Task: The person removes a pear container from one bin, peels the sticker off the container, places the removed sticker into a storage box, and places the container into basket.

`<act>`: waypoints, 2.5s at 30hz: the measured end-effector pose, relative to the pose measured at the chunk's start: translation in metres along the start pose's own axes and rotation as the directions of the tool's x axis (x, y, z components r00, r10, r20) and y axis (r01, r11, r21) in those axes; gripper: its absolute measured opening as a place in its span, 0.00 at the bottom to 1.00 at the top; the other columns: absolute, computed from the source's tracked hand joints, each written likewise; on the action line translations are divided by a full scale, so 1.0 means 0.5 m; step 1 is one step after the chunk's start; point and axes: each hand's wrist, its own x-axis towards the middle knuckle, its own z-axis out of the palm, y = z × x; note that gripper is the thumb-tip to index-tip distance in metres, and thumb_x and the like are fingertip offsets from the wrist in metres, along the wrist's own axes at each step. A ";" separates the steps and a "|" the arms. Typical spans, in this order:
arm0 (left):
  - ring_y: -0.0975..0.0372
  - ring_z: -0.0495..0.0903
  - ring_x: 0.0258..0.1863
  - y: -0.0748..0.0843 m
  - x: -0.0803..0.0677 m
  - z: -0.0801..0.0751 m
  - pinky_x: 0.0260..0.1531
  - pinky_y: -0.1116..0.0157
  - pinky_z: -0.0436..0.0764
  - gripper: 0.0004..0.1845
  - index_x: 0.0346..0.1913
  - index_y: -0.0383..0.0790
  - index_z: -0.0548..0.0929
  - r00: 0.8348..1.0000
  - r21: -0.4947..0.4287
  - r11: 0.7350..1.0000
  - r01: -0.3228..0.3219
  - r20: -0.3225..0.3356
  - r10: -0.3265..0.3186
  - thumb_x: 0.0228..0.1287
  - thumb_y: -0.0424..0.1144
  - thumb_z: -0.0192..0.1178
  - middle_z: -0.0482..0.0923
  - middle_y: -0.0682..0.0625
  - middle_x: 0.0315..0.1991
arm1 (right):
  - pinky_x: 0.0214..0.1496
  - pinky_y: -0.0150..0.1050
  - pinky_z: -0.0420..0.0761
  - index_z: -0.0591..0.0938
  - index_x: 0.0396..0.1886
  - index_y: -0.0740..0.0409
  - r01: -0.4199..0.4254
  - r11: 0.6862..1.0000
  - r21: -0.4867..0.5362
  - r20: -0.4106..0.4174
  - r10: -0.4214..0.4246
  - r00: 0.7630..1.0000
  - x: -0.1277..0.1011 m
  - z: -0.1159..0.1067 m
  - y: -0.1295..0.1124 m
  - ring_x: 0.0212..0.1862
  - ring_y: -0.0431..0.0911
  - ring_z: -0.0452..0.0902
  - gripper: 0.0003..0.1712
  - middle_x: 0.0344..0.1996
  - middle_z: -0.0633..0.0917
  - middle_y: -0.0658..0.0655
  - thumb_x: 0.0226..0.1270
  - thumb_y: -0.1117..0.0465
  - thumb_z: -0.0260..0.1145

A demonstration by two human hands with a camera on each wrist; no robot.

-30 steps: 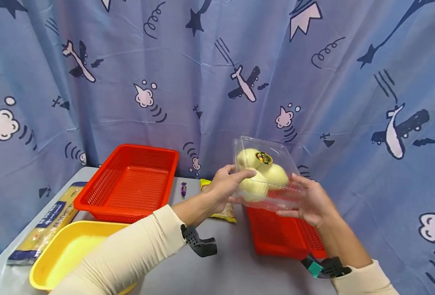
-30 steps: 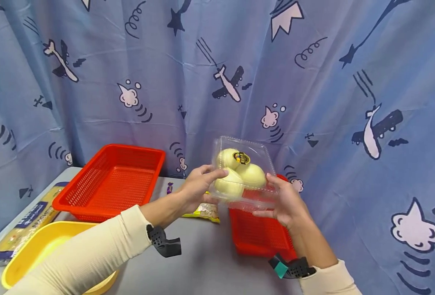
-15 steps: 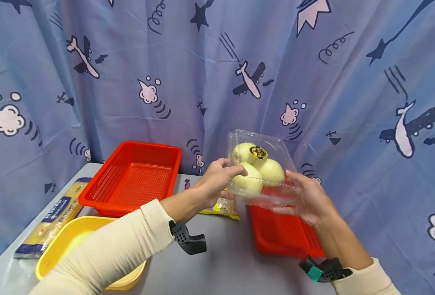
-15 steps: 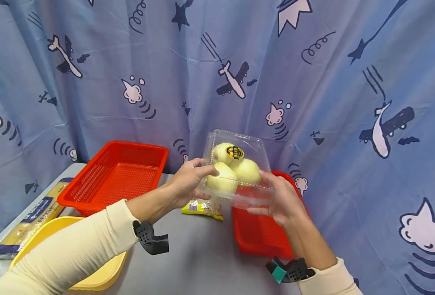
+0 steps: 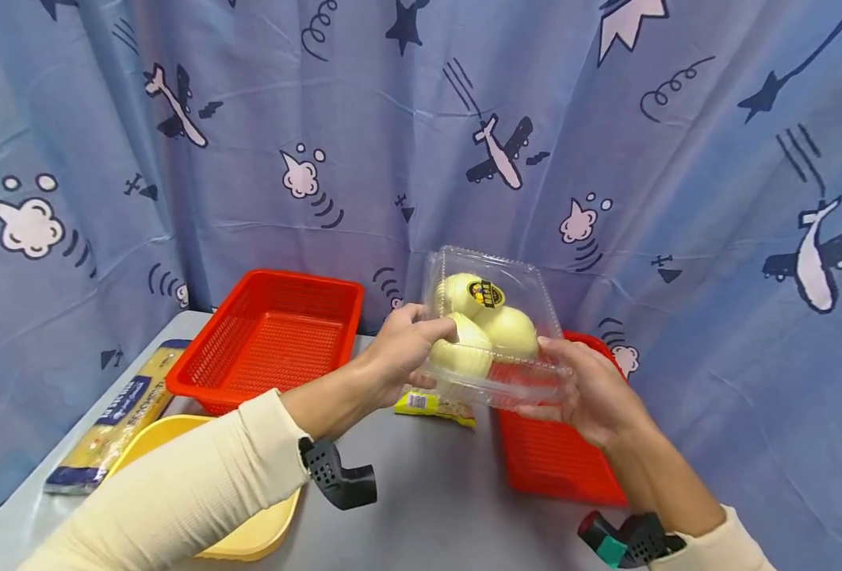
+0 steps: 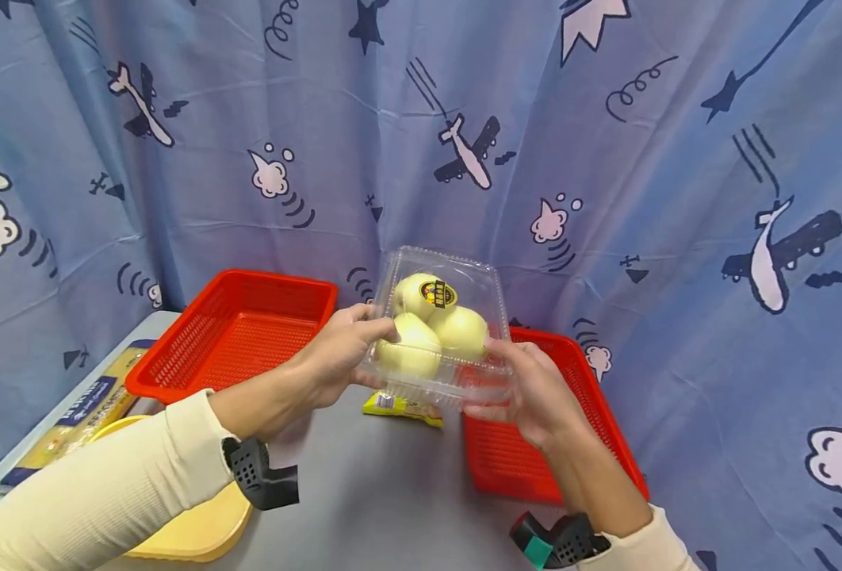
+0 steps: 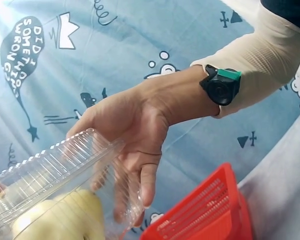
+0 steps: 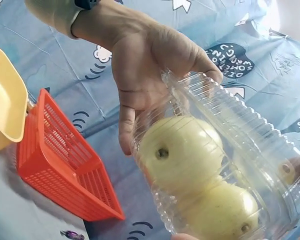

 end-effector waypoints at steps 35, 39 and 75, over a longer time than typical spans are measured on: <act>0.50 0.73 0.47 -0.112 -0.081 -0.120 0.47 0.54 0.73 0.36 0.65 0.33 0.68 0.989 0.084 0.993 -0.084 -0.115 0.093 0.49 0.34 0.64 0.70 0.40 0.53 | 0.42 0.59 0.80 0.61 0.50 0.63 0.032 0.997 0.066 -0.012 -0.031 0.999 -0.001 0.099 0.148 0.45 0.62 0.81 0.19 0.46 0.77 0.63 0.66 0.64 0.59; 0.48 0.70 0.53 -0.136 -0.088 -0.126 0.51 0.51 0.71 0.41 0.69 0.32 0.63 0.988 0.078 0.995 -0.058 -0.137 0.068 0.49 0.34 0.65 0.66 0.38 0.59 | 0.40 0.59 0.80 0.62 0.50 0.63 0.042 0.996 0.083 -0.008 -0.041 0.999 -0.002 0.100 0.179 0.44 0.62 0.81 0.19 0.45 0.78 0.64 0.64 0.66 0.59; 0.50 0.76 0.40 -0.352 -0.111 -0.148 0.37 0.58 0.81 0.46 0.68 0.15 0.48 0.988 -0.031 0.999 0.025 -0.154 -0.029 0.47 0.23 0.62 0.59 0.22 0.58 | 0.33 0.44 0.82 0.57 0.54 0.66 -0.053 0.998 0.030 -0.006 0.053 0.999 -0.011 0.081 0.402 0.35 0.51 0.80 0.29 0.36 0.79 0.62 0.62 0.68 0.64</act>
